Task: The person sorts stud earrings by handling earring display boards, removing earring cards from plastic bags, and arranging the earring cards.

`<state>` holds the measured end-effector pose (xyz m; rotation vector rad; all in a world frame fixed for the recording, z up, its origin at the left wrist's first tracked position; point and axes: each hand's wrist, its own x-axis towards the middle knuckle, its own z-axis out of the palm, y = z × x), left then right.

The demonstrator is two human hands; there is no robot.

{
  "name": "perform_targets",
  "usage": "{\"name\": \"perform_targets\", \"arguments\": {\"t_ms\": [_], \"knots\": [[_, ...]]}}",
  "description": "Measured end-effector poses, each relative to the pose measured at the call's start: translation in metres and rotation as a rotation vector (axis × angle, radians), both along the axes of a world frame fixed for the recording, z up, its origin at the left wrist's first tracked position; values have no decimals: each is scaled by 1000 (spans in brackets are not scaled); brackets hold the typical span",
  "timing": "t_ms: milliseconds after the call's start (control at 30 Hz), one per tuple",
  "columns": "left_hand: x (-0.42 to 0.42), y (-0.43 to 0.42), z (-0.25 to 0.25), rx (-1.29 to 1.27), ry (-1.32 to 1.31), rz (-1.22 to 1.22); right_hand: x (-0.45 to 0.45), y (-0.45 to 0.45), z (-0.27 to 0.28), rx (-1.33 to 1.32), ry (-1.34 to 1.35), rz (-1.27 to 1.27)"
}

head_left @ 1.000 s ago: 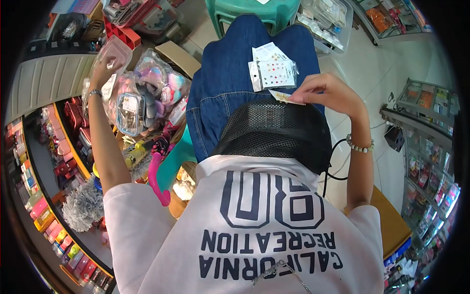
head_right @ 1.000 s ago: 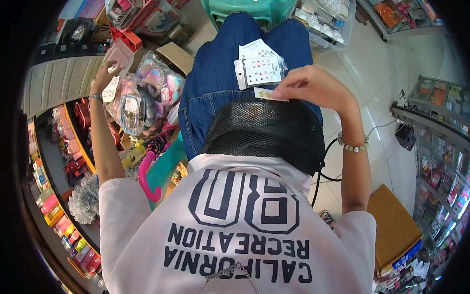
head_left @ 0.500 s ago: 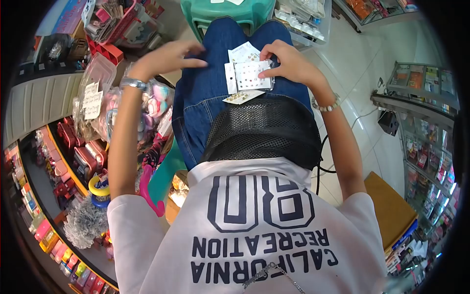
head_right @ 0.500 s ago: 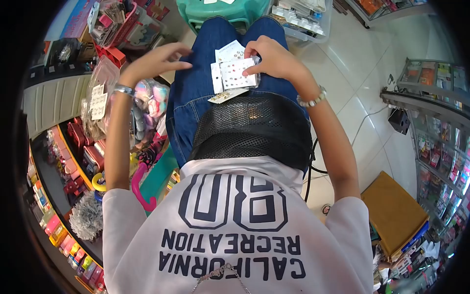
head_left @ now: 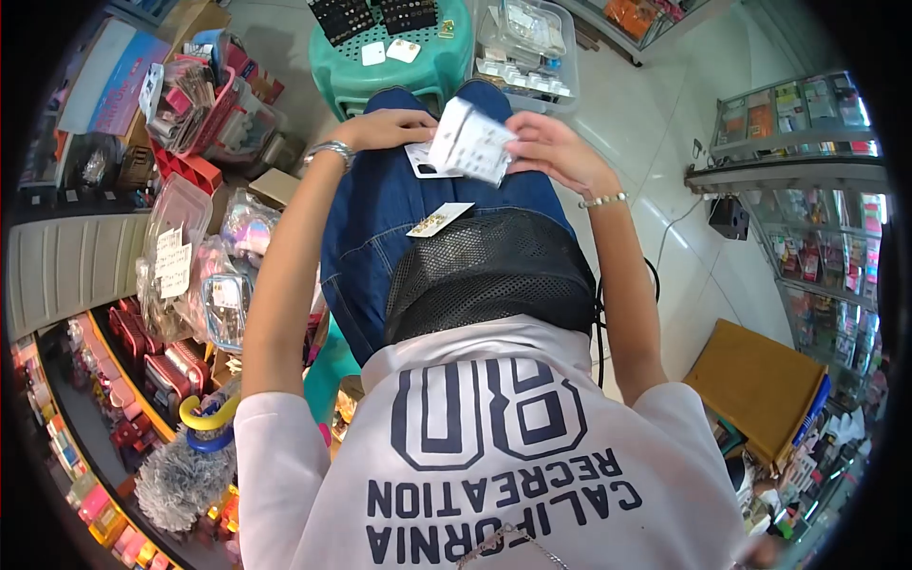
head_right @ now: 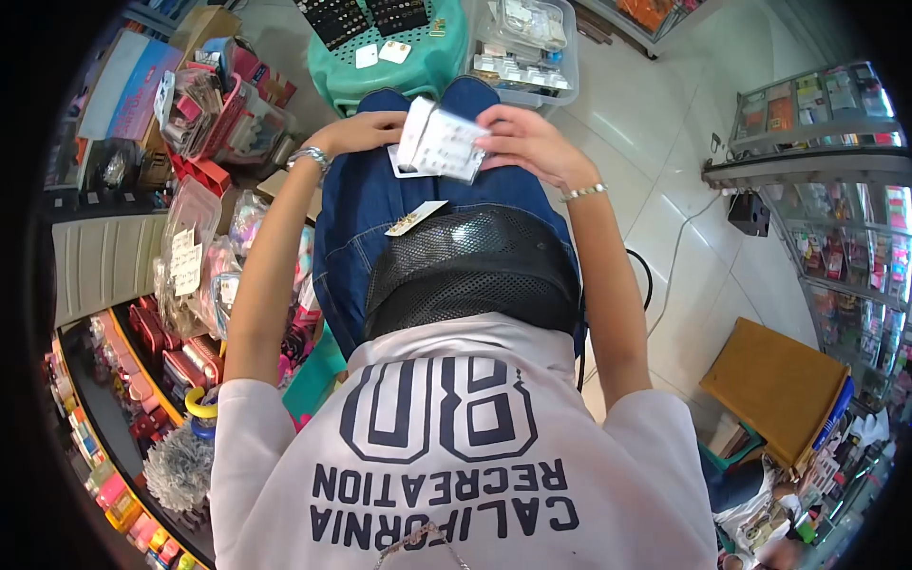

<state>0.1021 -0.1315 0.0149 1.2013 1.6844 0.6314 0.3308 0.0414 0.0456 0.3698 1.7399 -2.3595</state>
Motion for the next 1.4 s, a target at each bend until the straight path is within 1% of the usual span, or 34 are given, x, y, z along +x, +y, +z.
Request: {"name": "perform_targets", "arguments": {"t_ms": [133, 167, 267, 300, 333, 467, 667, 800, 867, 900, 967, 1033, 1133, 1200, 1233, 1300, 1400], "knots": [[24, 13, 7, -128, 507, -183, 19, 5, -4, -306, 291, -327], [26, 11, 5, -127, 501, -180, 22, 2, 1, -303, 285, -324], [23, 9, 0, -100, 393, -104, 26, -2, 25, -395, 428, -408], [22, 8, -3, -95, 356, -78, 26, -4, 27, -428, 475, -435], [21, 7, -5, -97, 349, -75, 26, -4, 26, -430, 467, -432], [17, 3, -11, -29, 264, -37, 25, 0, 19, -1143, 813, -137], [18, 8, -15, -57, 201, 30, 32, -11, 8, -1045, 754, -217], [10, 4, -18, 10, 31, -31, 33, -12, -8, -853, 608, -360], [10, 1, -14, 45, -60, -48, 32, -17, -5, -612, 463, -513], [10, 0, -14, 55, -59, -62, 30, -20, -5, -600, 471, -523], [8, 1, -9, 35, -103, -66, 25, -24, -9, -779, 459, -512], [8, 3, -15, 5, -121, -51, 23, -27, -8, -783, 490, -497], [6, 6, -24, -9, -60, -32, 25, -33, -6, -812, 529, -427], [4, 9, -34, -53, -8, -3, 24, -33, -8, -695, 510, -461], [7, 9, -28, -45, 0, -4, 24, -33, -7, -669, 535, -481], [5, 9, -36, 7, -46, 3, 21, -34, -4, -781, 535, -435], [5, 7, -35, 18, -32, -19, 20, -33, 0, -788, 564, -417]]}}
